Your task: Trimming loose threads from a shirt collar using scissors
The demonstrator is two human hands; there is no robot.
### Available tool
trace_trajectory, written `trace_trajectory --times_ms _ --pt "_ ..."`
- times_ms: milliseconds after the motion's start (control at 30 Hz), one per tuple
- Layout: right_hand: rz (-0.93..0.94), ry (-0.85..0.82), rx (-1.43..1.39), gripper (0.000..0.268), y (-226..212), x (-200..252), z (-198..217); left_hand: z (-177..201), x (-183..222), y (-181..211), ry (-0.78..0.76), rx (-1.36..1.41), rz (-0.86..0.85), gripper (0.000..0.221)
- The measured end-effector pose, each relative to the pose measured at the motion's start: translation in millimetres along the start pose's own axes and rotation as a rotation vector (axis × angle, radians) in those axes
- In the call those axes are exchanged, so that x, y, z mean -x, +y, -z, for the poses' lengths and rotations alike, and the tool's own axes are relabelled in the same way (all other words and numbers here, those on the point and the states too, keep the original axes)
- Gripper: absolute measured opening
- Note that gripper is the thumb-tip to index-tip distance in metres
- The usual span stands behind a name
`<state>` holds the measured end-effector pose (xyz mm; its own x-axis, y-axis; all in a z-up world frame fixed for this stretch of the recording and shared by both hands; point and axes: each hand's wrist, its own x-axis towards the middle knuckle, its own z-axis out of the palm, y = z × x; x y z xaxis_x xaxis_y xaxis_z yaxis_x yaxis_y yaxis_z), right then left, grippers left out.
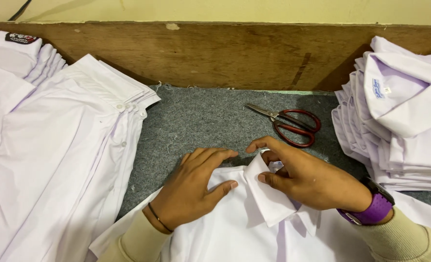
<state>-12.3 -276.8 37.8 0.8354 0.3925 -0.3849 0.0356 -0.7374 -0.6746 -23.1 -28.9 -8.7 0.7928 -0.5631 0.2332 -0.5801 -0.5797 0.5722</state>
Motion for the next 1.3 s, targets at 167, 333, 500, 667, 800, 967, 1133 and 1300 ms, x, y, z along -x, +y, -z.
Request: trace_trajectory --times_ms 167,333,500,667,800,967,1133,1300 --pt "-0.052 -0.023 -0.208 0.036 -4.0 3.1 2.6 -4.7 2.3 17.3 0.187 -0.13 -0.23 0.031" --pt "0.025 -0.018 -0.442 0.038 -1.1 2.7 0.0 -8.7 3.3 34.7 0.356 -0.323 -0.526 0.01" --pt "0.012 0.011 -0.287 0.037 -6.3 3.5 1.8 -10.4 4.6 43.0 0.362 -0.339 -0.64 0.009" --pt "0.008 0.021 -0.223 0.035 -8.4 7.5 3.5 -13.6 4.1 49.6 0.366 -0.306 -0.681 0.011" --pt "0.016 -0.016 0.154 0.044 -21.4 25.4 20.3 -13.9 2.1 51.9 0.449 -0.326 -0.554 0.003" --pt "0.023 -0.181 0.233 0.073 -10.4 42.5 36.4 -14.7 1.0 52.8 0.495 -0.296 -0.496 0.003" --pt "0.063 -0.268 0.307 0.061 -0.4 44.7 41.0 -16.4 0.5 52.5 0.502 -0.28 -0.48 0.003" --pt "0.097 -0.248 0.277 0.044 3.7 40.3 40.2 -17.9 0.7 51.7 0.501 -0.274 -0.505 0.009"
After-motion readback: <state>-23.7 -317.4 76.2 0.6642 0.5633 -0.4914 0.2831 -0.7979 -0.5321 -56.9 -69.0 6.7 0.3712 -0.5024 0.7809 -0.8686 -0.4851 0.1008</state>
